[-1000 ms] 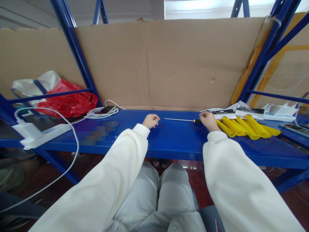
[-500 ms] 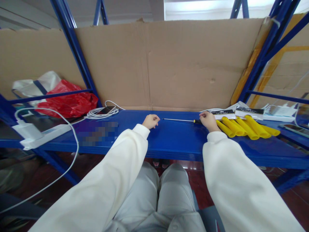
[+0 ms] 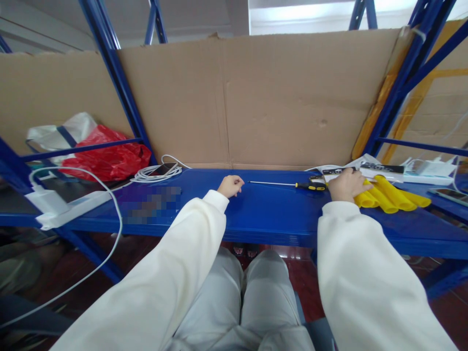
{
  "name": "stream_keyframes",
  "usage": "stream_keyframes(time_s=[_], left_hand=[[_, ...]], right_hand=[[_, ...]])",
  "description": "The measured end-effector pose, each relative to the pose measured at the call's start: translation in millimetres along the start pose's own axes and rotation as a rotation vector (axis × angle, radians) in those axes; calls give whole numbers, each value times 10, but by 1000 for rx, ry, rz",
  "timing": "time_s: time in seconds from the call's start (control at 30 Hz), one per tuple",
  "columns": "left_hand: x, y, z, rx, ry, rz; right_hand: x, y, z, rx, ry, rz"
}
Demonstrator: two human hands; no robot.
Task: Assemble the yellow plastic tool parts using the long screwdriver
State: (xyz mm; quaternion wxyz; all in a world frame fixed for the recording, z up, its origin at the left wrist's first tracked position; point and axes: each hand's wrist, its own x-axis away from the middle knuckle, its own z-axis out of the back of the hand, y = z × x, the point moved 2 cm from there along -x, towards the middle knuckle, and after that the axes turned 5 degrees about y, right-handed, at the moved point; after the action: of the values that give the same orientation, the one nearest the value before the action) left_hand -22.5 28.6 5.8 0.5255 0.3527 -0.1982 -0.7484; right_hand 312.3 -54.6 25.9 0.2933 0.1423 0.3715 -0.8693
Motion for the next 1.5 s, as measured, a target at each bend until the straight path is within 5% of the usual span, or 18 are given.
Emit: stream_keyframes(time_s=[0.63,1.03,1.5], left_hand=[[13,16,7,-24,6,-8],[20,9,7,-16,6,-7],[15,48,18,-70,37,-35]], right_hand=[[-30,64,-81,126,-160,-121],[-129,142,-206,-24,-71,-121],[43,-138,0,-26,15,166]])
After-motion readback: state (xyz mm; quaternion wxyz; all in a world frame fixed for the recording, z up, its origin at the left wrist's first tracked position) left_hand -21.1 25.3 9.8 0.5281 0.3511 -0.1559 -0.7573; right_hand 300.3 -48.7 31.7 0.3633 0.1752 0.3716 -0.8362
